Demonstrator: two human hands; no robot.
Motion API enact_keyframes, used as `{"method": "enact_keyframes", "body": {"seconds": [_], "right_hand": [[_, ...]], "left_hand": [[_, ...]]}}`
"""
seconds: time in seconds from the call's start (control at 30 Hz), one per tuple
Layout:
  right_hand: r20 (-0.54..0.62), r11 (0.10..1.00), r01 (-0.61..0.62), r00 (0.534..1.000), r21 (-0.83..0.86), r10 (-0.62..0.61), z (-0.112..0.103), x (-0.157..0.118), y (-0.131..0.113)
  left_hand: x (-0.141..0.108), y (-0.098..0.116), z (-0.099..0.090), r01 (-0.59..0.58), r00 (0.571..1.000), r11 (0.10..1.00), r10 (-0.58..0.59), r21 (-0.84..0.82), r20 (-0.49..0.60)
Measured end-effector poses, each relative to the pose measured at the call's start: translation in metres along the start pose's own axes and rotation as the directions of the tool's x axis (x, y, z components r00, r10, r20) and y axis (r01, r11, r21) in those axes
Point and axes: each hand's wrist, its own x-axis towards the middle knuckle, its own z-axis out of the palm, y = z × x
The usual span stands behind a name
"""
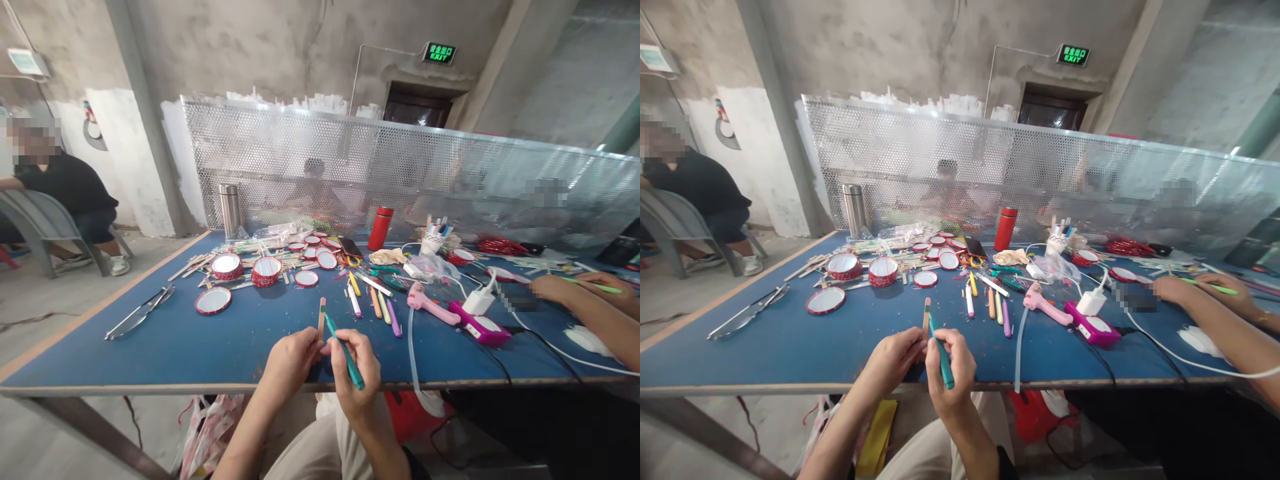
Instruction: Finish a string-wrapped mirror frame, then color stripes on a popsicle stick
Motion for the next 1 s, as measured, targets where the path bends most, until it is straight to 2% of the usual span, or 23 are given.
{"method": "enact_keyframes", "body": {"seconds": [0.13,0.43,0.63,1.0], "right_hand": [[-0.025,0.999,-0.022,0.999,0.03,0.023,0.0008,-0.0021,0.001],[0.02,1.0,0.023,1.0,-0.014,-0.023,-0.0017,0.0003,-0.0003],[-0.035,0.999,-0.043,0.998,0.031,0.044,0.0007,-0.002,0.0015],[0.028,0.998,0.051,0.998,-0.026,-0.05,-0.0022,0.0026,-0.0031]], "left_hand": [[0.0004,0.0007,-0.0007,0.003,1.0,1.0,-0.003,0.01,-0.004],[0.0005,-0.0015,0.0012,-0.001,1.0,1.0,0.001,0.008,-0.01],[0.0003,-0.0015,0.0011,-0.007,1.0,1.0,0.007,-0.017,0.001],[0.0002,-0.0014,0.0011,0.007,1.0,1.0,-0.007,-0.027,0.001]]}}
